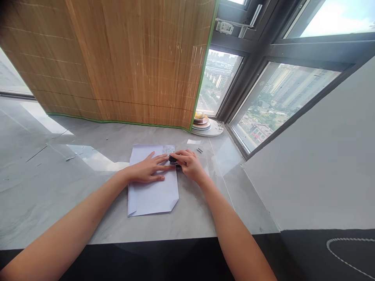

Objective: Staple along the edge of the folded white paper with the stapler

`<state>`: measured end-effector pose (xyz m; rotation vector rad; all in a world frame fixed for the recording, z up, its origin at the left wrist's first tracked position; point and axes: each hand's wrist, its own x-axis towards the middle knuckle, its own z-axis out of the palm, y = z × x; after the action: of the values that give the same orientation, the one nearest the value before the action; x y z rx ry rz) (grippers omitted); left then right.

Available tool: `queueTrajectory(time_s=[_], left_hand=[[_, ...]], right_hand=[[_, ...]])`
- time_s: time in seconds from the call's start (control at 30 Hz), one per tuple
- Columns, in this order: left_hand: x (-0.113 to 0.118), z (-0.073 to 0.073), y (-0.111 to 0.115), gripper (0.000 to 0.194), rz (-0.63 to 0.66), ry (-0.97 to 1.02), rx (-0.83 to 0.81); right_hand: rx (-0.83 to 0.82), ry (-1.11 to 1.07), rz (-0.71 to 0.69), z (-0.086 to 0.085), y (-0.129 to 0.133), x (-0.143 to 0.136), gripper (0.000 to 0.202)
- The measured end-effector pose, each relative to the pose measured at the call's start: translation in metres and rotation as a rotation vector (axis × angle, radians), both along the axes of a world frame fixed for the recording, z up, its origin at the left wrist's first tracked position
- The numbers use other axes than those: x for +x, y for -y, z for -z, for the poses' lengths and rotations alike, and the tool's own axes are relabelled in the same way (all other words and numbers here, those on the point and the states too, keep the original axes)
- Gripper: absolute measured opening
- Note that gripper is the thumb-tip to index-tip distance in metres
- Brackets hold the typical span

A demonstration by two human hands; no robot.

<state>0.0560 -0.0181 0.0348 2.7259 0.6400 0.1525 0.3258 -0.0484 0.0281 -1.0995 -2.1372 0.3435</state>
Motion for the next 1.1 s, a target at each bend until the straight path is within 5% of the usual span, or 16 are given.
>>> queueTrajectory(time_s=[0.6,0.97,1.1], left_hand=[[0.0,-0.002,0.001,0.056,-0.006,-0.027,-0.015],[-0.002,0.001,0.0,0.052,0.008,0.037,-0.022],[-0.002,0.0,0.0,0.055,0.005,0.021,-0.029]], right_hand=[[0.033,0.123,0.052,-0.003,0.004,-0.006,0.053],[0.091,0.491,0.13,-0.016,0.018,-0.027,0.058],[0.081,0.433,0.1,-0.016,0.014,-0.012,0.056]])
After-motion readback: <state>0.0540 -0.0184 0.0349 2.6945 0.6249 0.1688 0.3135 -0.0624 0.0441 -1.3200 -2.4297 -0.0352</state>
